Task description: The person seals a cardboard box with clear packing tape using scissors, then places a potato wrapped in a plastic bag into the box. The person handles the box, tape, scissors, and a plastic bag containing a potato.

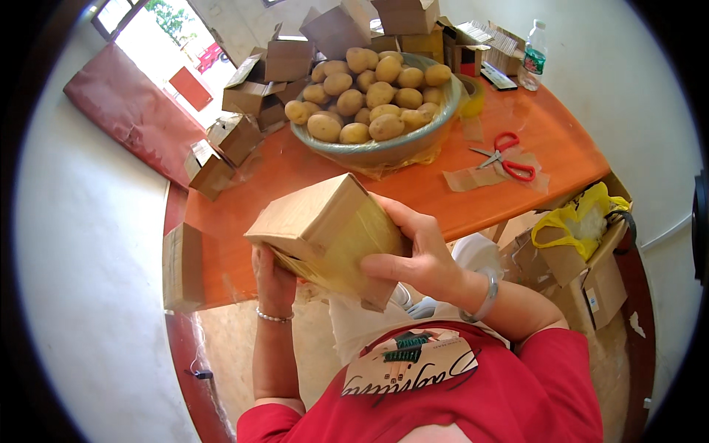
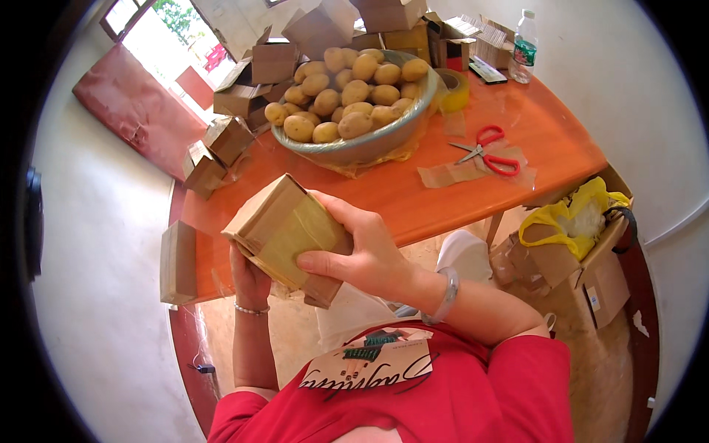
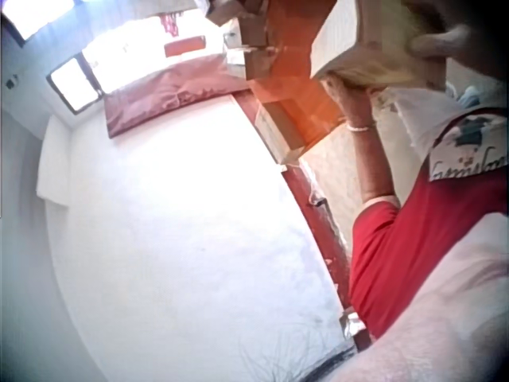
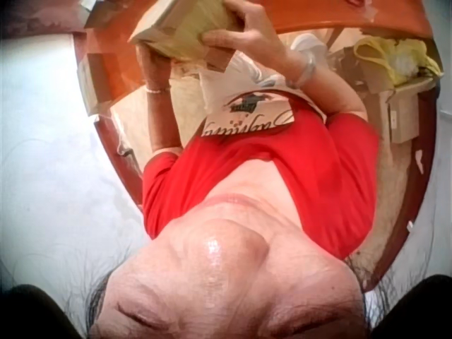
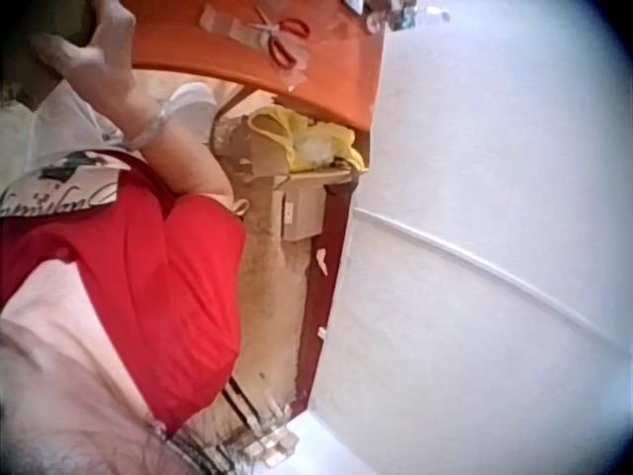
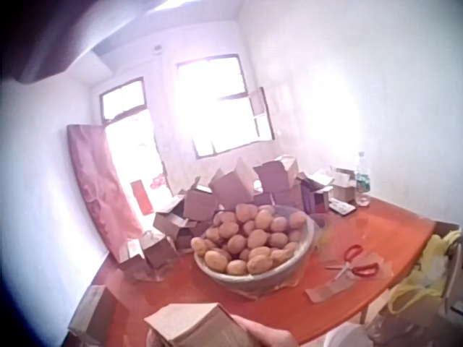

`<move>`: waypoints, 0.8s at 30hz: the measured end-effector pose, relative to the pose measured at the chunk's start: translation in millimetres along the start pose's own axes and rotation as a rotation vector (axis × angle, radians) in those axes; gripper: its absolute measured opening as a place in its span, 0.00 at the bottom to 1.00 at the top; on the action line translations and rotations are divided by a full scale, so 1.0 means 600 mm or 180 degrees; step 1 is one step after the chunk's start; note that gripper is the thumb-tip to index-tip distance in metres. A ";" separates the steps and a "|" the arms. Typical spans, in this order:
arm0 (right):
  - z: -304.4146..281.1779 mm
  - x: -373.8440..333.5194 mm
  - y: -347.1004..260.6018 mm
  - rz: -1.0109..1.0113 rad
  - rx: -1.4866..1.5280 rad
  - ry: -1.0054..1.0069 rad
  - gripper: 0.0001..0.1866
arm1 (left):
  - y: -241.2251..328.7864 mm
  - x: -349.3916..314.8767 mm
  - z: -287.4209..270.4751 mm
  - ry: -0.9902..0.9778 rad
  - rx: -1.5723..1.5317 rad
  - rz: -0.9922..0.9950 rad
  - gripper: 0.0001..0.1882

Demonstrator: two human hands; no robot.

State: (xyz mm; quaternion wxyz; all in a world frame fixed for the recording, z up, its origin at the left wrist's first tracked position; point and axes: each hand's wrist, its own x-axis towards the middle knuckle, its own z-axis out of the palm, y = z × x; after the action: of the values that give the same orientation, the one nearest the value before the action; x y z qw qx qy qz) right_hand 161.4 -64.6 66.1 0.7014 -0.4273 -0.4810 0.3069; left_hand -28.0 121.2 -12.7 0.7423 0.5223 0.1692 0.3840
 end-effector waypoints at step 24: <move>-0.171 0.020 0.100 0.2223 -0.2094 0.0285 0.21 | 0.043 0.044 0.064 0.0096 0.0374 -0.1024 0.33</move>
State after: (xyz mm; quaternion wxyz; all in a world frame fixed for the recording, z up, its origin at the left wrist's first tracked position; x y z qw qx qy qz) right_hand 260.5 -58.8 -0.1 0.4040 -0.7753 -0.3496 0.3369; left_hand 4.1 120.4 29.6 0.7598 0.5252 0.2838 0.2576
